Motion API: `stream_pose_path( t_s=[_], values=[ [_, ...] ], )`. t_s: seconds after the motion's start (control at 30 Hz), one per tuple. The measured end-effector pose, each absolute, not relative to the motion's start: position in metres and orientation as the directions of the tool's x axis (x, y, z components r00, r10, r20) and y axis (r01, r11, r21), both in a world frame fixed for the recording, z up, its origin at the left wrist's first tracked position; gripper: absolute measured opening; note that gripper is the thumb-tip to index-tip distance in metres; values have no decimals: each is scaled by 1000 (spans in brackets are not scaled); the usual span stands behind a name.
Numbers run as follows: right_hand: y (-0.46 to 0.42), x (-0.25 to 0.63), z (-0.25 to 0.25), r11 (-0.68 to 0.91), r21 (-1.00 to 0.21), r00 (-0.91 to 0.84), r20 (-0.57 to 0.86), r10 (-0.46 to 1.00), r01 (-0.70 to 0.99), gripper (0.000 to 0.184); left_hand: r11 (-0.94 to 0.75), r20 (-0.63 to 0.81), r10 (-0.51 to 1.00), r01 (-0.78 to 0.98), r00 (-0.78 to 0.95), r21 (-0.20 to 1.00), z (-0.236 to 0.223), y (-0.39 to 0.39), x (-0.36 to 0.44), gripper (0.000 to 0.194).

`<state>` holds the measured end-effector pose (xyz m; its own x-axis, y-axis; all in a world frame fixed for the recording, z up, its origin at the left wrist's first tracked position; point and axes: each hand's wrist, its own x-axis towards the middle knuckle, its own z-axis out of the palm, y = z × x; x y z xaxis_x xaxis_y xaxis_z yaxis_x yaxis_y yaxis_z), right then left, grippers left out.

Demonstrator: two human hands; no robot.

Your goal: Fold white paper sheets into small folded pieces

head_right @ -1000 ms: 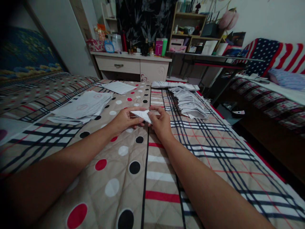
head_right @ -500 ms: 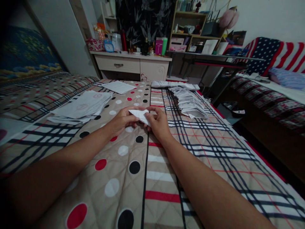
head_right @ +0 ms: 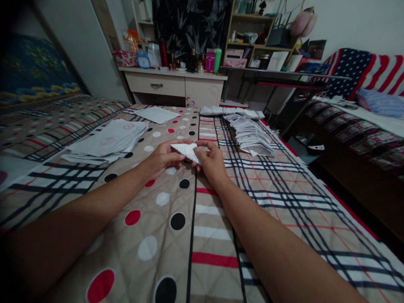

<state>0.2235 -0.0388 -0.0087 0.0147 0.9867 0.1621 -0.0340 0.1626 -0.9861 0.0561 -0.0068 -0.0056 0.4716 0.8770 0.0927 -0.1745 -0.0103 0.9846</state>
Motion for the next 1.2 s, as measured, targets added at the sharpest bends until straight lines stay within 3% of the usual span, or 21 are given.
stream_pose_path(
  t_s=[0.23,0.4,0.57,0.7,0.8,0.9,0.97,1.07,1.2],
  values=[
    [-40,220,-10,191,-980,-40,189,981,50,41,-1,59,931,-161,360,987,-3,-11,61,39],
    [-42,217,-9,290,-941,-182,259,949,176,45,-133,120,976,65,180,989,-7,-8,66,28],
    [-44,218,-6,363,-851,-199,308,930,380,55,-327,251,929,281,273,902,-4,-5,62,18],
    [-41,219,-6,365,-845,-214,302,929,392,41,-419,289,893,406,344,812,-5,-5,60,10],
    [-37,220,-11,256,-896,-120,228,966,362,31,-406,274,892,372,359,835,-9,-3,61,7],
    [-35,220,-15,176,-928,10,190,982,329,29,-424,356,894,255,274,869,-9,-4,61,23],
    [-35,221,-17,169,-935,53,195,979,311,27,-533,478,842,257,249,806,-6,-8,60,32],
    [-35,223,-17,204,-925,89,244,966,320,25,-734,622,678,303,393,608,0,-15,56,39],
    [-36,223,-15,231,-921,95,273,957,313,27,-829,645,559,339,521,444,-1,-18,55,37]
  ],
)
